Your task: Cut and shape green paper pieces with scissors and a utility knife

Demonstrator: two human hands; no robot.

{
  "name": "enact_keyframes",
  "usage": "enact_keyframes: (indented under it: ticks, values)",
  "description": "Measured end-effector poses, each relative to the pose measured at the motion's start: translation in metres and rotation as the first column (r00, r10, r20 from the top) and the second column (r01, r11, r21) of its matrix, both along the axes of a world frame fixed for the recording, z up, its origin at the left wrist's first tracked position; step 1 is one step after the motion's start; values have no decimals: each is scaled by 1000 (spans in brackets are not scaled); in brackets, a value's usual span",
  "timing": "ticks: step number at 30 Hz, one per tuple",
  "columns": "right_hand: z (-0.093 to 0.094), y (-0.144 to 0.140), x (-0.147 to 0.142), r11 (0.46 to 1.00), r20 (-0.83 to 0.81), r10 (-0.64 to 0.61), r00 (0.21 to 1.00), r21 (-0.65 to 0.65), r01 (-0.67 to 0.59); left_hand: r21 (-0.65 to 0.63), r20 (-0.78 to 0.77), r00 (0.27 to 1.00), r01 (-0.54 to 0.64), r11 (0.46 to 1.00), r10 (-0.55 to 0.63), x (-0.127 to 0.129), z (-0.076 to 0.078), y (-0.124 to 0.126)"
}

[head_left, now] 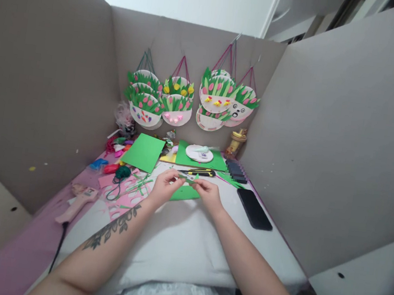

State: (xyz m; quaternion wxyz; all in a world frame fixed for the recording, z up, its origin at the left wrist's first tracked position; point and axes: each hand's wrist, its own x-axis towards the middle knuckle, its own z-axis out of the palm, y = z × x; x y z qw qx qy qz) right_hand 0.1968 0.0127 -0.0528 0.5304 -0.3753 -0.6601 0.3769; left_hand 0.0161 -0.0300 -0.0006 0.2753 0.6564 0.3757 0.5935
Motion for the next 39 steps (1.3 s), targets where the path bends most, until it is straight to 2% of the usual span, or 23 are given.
enact_keyframes:
  ticks: [4, 8, 11, 14, 16, 18, 21, 23, 25, 28, 32, 34, 39]
  values:
    - [3, 5, 6, 998, 2, -59, 998, -21, 59, -115, 167, 985, -29, 993, 48, -3, 0, 6]
    - [4, 12, 15, 989, 2, -140, 990, -52, 139, -172, 312, 931, -142, 975, 191, -12, 7, 10]
    - [4, 13, 15, 981, -79, -189, 979, -67, 184, -149, 260, 916, -276, 950, 307, -17, 8, 12]
    - [5, 6, 6, 984, -77, -177, 981, -33, 175, -58, 113, 941, -315, 947, 320, -14, 4, 12]
    - [7, -1, -3, 987, 4, -157, 988, 11, 157, -5, 44, 958, -283, 959, 283, -9, 1, 11]
    - [8, -6, -9, 983, 99, -178, 979, 71, 171, -5, 32, 971, -237, 971, 237, -5, 0, 9]
    - [10, -11, -14, 970, 181, -225, 957, 134, 203, -97, 105, 975, -186, 978, 195, -2, -3, 10]
    - [10, -13, -16, 975, 201, -205, 958, 126, 182, -165, 132, 981, -118, 979, 141, 1, -7, 11]
    - [10, -15, -17, 985, 201, -158, 967, 104, 139, -226, 126, 991, -8, 974, 37, 4, -12, 13]
    - [10, -17, -20, 992, 169, -123, 978, 39, 118, -339, 121, 991, 88, 937, -49, 9, -22, 16]
    - [11, -19, -22, 994, 52, -21, 998, -108, 26, -454, 189, 982, 83, 887, 5, 14, -29, 16]
    - [13, -20, -22, 996, 35, 5, 999, -92, -2, -478, 296, 955, 147, 866, 1, 15, -29, 15]
    - [12, -17, -15, 997, 169, -63, 984, 48, 55, -522, 492, 870, 326, 788, -34, 15, -23, 11]
